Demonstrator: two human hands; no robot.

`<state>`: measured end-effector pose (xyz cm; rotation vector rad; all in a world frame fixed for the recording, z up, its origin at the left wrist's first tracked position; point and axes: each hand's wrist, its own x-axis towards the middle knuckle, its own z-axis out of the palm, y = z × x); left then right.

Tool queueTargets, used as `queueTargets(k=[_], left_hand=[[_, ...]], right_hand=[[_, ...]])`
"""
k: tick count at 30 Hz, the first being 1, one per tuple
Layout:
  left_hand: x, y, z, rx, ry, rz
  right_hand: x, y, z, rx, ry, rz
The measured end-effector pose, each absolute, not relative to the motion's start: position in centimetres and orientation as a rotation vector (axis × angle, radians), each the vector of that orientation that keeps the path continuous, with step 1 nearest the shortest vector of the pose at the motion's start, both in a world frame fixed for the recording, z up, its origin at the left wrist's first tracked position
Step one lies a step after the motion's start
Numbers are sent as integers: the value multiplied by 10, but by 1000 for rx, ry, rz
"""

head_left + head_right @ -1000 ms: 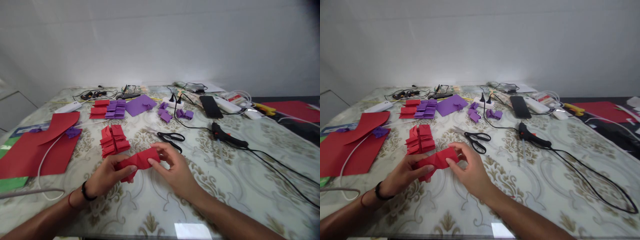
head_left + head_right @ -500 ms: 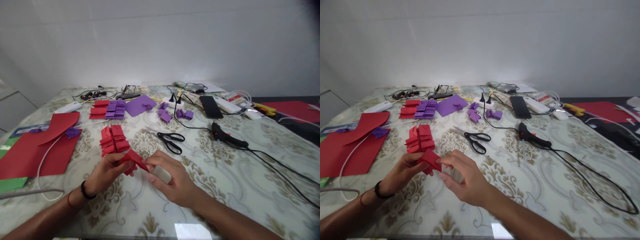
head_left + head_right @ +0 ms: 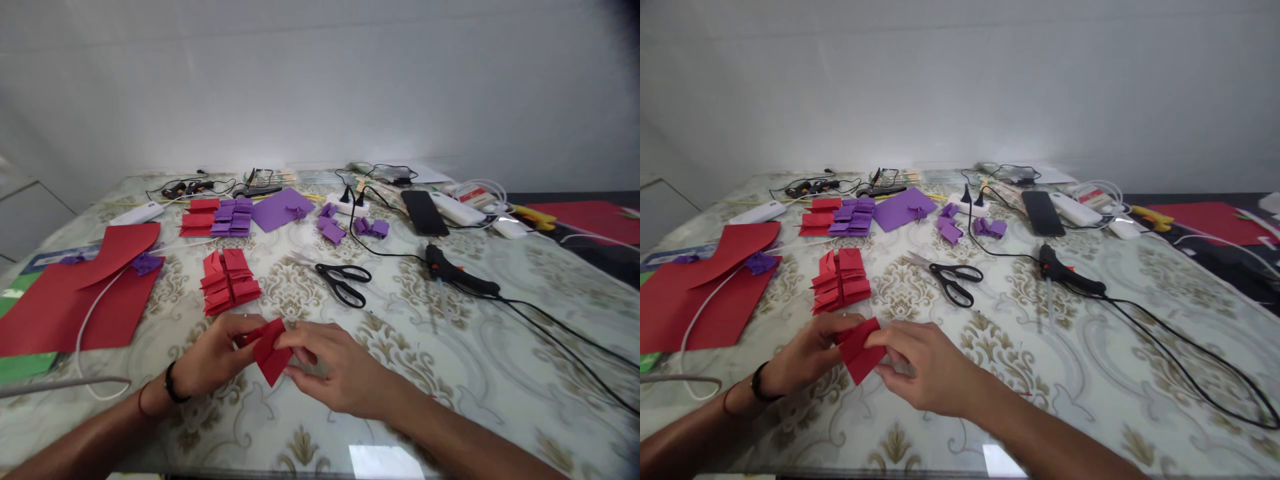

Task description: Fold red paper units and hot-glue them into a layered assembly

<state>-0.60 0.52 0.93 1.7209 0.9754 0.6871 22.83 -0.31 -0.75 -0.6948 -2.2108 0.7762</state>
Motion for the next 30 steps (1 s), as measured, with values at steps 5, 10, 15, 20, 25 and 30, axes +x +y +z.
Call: queueTargets(k=[5,10,15,20,25,30], left_hand=[[-5,5,11,1810,934,625],[-9,5,8,1754,871,708],[-13,11,2,1584,720,873],[-17,16,-1,1530,748,969],[-17,17,-3,1500,798,1001],[-19,14,-8,1478,802,948]], right_hand=[[227,-4,-8,-742,-2250,787],[226,-2,-8,-707,-2244,734],[228,-1,-8,-697,-2227,653],[230,-3,-1,-579,-2138,769],[231,-3,5,-513,-1971,905],[232,-3,4,-534,-2006,999]])
